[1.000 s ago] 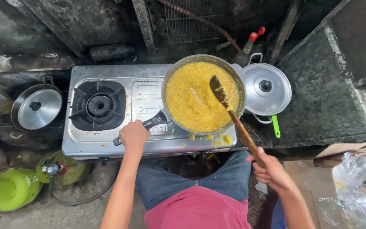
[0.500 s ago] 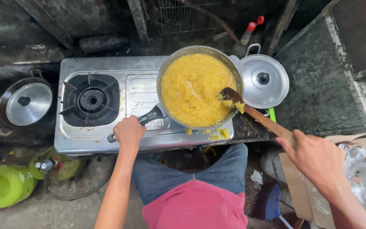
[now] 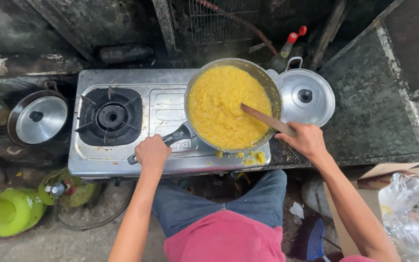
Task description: Stirring a thick yellow mixture in a pan on a gas stove using a wooden spatula
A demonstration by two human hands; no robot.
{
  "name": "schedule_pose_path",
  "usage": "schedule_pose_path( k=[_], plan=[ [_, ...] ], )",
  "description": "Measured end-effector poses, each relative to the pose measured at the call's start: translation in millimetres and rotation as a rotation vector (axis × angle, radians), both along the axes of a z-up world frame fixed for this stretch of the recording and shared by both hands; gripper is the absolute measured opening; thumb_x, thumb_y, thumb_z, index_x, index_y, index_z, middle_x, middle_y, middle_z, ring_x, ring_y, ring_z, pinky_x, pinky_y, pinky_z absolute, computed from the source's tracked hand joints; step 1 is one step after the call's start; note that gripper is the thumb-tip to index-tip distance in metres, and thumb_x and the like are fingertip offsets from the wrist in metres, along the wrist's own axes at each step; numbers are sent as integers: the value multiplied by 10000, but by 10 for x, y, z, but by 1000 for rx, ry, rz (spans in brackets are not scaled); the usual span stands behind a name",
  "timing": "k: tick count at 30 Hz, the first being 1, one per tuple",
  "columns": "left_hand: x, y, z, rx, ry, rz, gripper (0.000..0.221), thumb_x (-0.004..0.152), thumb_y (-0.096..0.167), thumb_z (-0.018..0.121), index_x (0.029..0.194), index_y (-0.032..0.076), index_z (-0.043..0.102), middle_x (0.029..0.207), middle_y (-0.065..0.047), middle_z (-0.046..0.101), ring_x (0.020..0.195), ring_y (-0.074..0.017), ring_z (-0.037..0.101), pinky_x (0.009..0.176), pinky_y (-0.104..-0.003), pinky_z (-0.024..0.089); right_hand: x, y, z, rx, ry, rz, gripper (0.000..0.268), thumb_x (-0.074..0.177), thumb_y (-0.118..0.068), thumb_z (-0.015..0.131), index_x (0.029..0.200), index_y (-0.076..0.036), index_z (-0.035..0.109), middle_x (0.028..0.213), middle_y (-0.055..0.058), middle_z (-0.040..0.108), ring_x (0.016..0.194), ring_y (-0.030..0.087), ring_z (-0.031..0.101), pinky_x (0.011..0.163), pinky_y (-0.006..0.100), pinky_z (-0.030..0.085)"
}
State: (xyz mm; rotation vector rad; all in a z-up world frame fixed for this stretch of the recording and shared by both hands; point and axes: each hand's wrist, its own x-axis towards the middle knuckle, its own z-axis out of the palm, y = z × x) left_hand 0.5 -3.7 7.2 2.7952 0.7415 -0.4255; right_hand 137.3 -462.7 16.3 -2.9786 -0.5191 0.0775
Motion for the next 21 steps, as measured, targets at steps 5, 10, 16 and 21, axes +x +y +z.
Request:
schedule_pose_path(
  k=[5,10,16,21],
  plan=[
    [-12,-6,0,0,-4,14,372,839,381,759,871,10,766,764,-202,744,805,-407,767,722,-512,603,-226,-168,-91,77,-151,95,496,797,-617,767,1117,-238,760,944,-14,790,918,196,759,810,342,595],
    [0,-16,10,-13,-15,16,370,838,379,759,874,10,765,769,-201,745,814,-407,767,729,-512,605,-524,-295,118,24,-301,139,393,845,-560,779,1119,-280,739,838,-78,743,821,108,736,743,261,581],
    [-8,-24,78,-16,13,11,387,843,390,765,880,5,770,782,-200,749,829,-408,769,747,-514,605,-806,-396,809,-225,-711,356,420,919,-578,631,1195,-272,712,704,-52,553,601,110,582,595,231,534],
    [39,-77,191,23,216,19,274,929,372,651,1003,111,693,920,-92,739,832,-337,729,708,-427,554,-1024,-587,1349,-602,-479,144,677,898,-777,509,1328,-285,685,753,-104,669,573,127,682,434,294,451]
  ],
)
